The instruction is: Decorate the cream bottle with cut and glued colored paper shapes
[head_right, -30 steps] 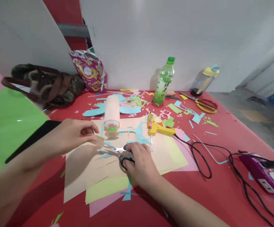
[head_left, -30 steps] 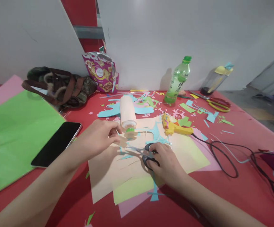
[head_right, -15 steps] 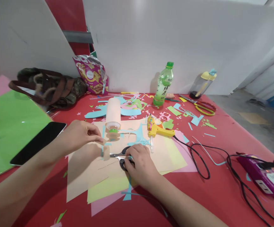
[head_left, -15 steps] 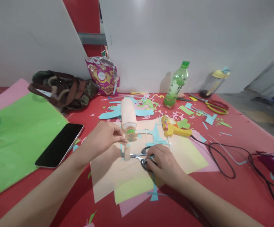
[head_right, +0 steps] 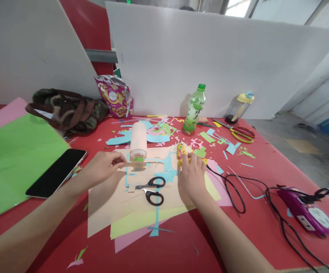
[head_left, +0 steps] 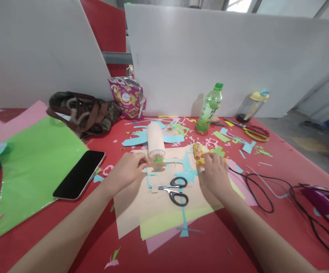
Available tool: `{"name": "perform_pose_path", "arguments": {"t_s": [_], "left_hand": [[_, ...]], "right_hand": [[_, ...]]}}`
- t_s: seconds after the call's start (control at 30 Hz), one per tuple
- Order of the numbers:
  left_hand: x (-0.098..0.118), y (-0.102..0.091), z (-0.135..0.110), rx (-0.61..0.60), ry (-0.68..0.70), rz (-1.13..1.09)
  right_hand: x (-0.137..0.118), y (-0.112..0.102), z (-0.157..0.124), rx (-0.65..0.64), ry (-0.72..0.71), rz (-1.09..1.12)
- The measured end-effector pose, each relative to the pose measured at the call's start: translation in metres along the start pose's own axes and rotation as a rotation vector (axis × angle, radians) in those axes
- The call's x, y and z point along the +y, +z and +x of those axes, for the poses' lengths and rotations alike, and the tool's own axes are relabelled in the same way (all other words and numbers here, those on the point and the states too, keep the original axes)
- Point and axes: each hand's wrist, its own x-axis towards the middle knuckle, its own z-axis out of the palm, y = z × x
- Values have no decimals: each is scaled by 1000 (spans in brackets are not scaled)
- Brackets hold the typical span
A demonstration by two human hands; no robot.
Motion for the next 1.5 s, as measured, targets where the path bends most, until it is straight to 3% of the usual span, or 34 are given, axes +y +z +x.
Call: {"name": "perform_pose_path", "arguments": {"t_s": [0.23,0.37,0.53,0.63,0.77,0.93,1.0,1.13,1.3,1.4,1.5], "left_hand": [[2,18,-15,67,-120,-176],[-1,25,-22,126,-113,-270],[-10,34,-23,117,-117,-427],[-11,37,-23,73,-99,-480],[-6,36,-25,28,-58,-534],[-1,36,-27,-10,-37,-643],[-2,36,-27,-26,-21,-649],[-3,35,-27,-57,20,-623],[-4,36,-25,-79,28,-620],[-4,37,-24,42,32,-564],[1,38,-27,150,34,-546]], "right_hand": [[36,5,12,-150,-119,-195],[52,9,22,-240,-186,-142],[64,13,31,-309,-160,-58],[68,14,31,-270,-140,-49],[72,11,29,-124,-130,-15],[68,4,32,17,-44,323],[64,3,32,10,45,427],[53,0,29,-180,286,797],[36,-5,20,-252,458,1426],[24,-10,16,-368,504,1590],[9,-15,10,-456,450,1713]]}}
